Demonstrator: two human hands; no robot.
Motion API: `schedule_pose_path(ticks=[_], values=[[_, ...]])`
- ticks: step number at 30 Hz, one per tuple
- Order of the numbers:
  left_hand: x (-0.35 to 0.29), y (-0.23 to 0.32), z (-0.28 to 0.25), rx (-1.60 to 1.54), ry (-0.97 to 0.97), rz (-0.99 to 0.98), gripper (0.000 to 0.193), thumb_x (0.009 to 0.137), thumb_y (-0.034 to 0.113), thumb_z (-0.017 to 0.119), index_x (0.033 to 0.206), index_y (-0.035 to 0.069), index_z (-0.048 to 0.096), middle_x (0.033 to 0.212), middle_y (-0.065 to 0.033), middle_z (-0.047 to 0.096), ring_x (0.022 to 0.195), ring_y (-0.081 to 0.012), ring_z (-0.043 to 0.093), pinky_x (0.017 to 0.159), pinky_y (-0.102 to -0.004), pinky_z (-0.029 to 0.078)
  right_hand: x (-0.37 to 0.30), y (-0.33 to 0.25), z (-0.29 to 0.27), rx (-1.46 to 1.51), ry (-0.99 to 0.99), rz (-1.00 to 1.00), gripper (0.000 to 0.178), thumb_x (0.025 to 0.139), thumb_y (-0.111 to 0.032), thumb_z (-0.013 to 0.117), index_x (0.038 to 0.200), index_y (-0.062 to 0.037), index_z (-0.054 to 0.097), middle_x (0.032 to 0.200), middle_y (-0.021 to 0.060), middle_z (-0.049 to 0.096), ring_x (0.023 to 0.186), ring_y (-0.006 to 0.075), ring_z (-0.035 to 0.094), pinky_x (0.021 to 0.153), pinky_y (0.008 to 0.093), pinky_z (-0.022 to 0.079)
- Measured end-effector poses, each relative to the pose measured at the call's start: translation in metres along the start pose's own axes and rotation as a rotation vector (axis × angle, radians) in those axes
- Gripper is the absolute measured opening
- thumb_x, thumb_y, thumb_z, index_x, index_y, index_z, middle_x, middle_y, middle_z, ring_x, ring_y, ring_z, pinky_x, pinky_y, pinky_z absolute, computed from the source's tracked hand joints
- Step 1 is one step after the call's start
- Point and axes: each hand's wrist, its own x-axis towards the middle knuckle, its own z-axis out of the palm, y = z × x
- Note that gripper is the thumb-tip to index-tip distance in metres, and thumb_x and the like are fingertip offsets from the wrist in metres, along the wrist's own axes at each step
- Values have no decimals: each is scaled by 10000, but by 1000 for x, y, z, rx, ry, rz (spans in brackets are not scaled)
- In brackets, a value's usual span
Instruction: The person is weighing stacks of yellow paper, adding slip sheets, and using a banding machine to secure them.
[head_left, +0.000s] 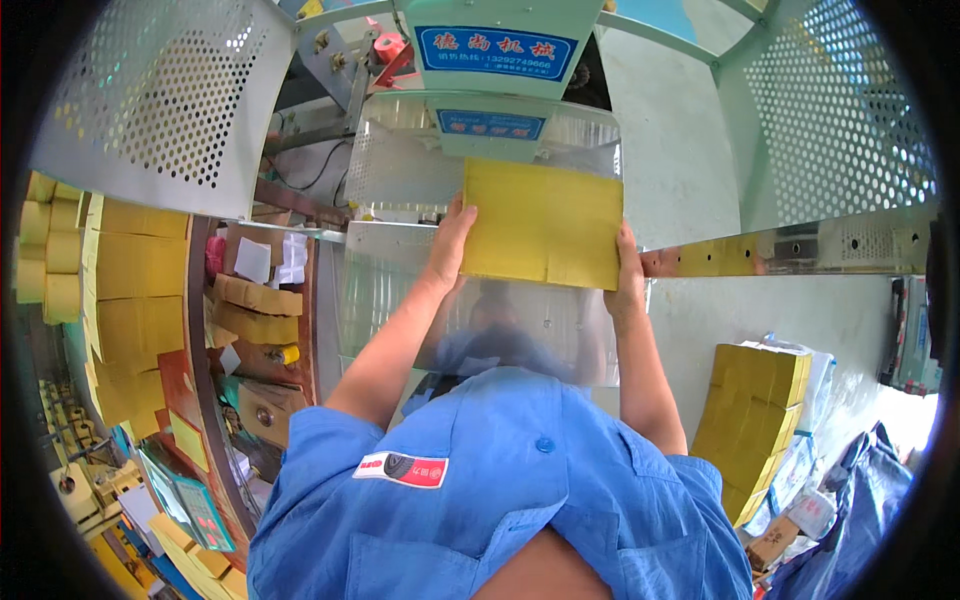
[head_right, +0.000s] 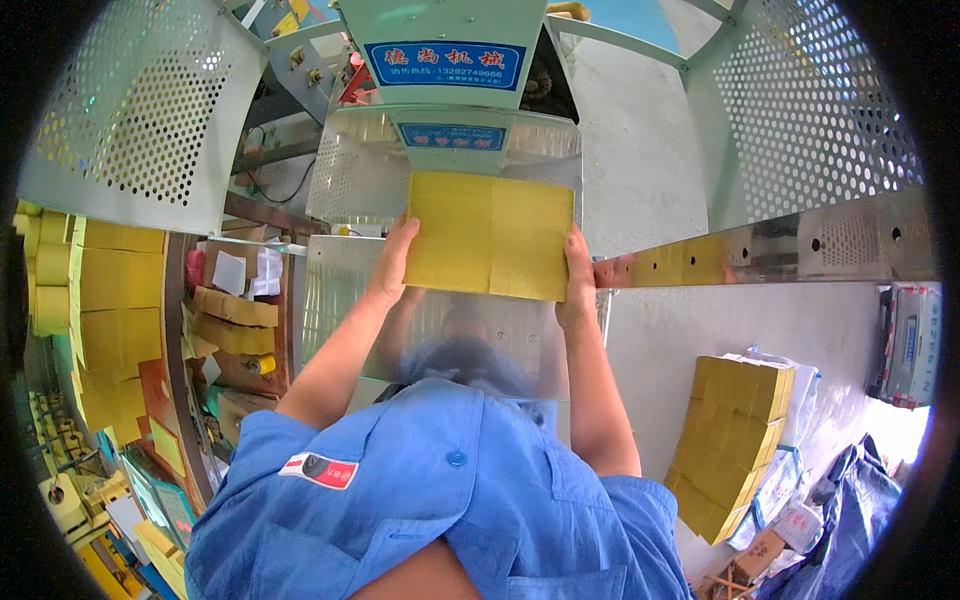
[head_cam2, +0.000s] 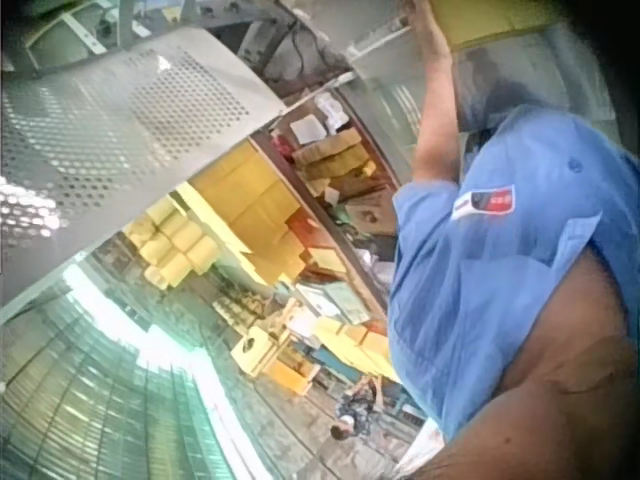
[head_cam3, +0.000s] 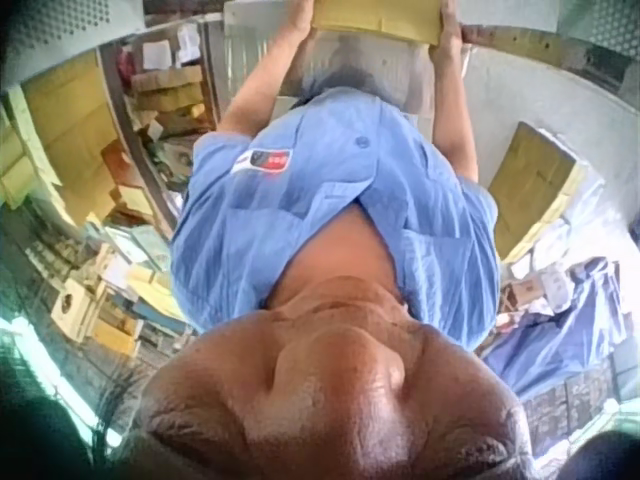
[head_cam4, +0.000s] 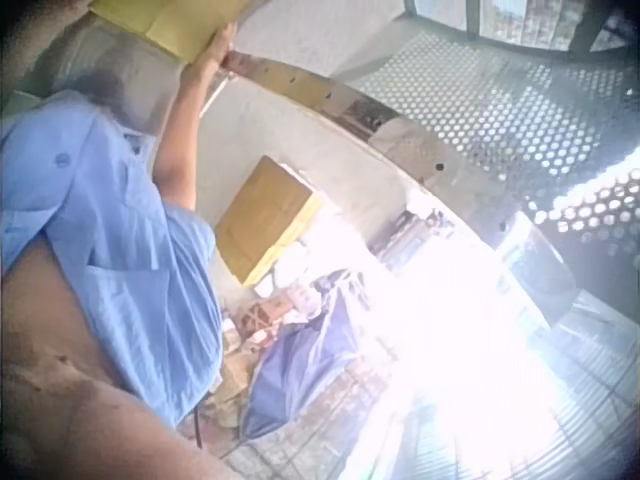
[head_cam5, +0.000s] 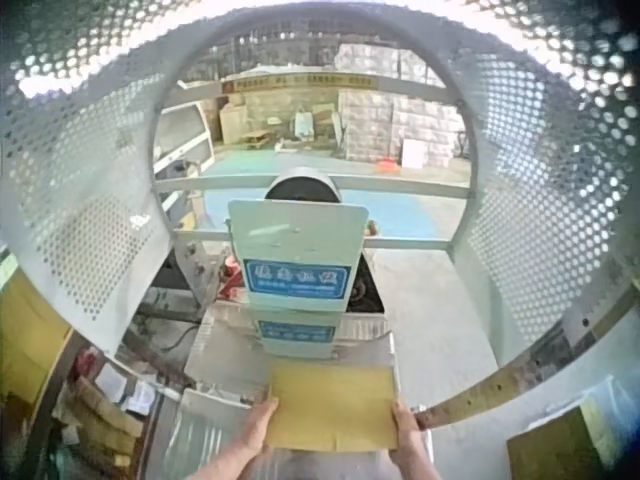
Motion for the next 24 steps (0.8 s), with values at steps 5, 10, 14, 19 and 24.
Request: schedule_pose_path(ticks=[5, 10, 14, 19, 24], values=[[-6, 3, 5, -53, -9, -67, 611, 943, 300, 539, 1457, 36, 340, 1405, -100, 444, 1310, -205, 401, 1085, -324, 310, 1, -2, -1, 21, -14, 23, 584, 997, -376, 438, 1480, -66, 332, 1433, 81, 442, 1325, 206, 401, 1093, 328, 321], [-8, -7, -1, 52, 17, -115, 578, 949, 312, 524, 1436, 37, 375, 1366, -84, 485, 1275, -192, 435, 1073, -328, 324, 0, -1, 0, 48, -24, 21, 581, 1000, -396, 436, 1466, -59, 350, 1425, 70, 443, 1317, 193, 403, 1095, 327, 318], [-10, -10, 9, 67, 64, -95, 491, 971, 327, 500, 1358, 27, 459, 1315, -71, 531, 1221, -169, 494, 1024, -330, 389, -2, -2, -6, 99, -87, 9, 615, 992, -428, 446, 1471, -55, 344, 1437, 67, 428, 1327, 195, 386, 1105, 329, 300], [-11, -16, 12, 84, 86, -44, 505, 977, 364, 507, 1353, 31, 466, 1329, -60, 523, 1250, -172, 469, 1053, -327, 357, -4, 5, -11, 91, -55, -4, 645, 970, -466, 485, 1455, -56, 367, 1425, 68, 442, 1311, 194, 400, 1096, 336, 308], [-11, -10, 10, 110, 2, -131, 565, 952, 395, 554, 1367, 40, 411, 1320, -54, 508, 1232, -163, 460, 1050, -324, 346, 5, 22, -24, 62, 33, 12, 560, 964, -461, 515, 1351, -56, 493, 1329, 65, 531, 1240, 186, 469, 1067, 341, 338]])
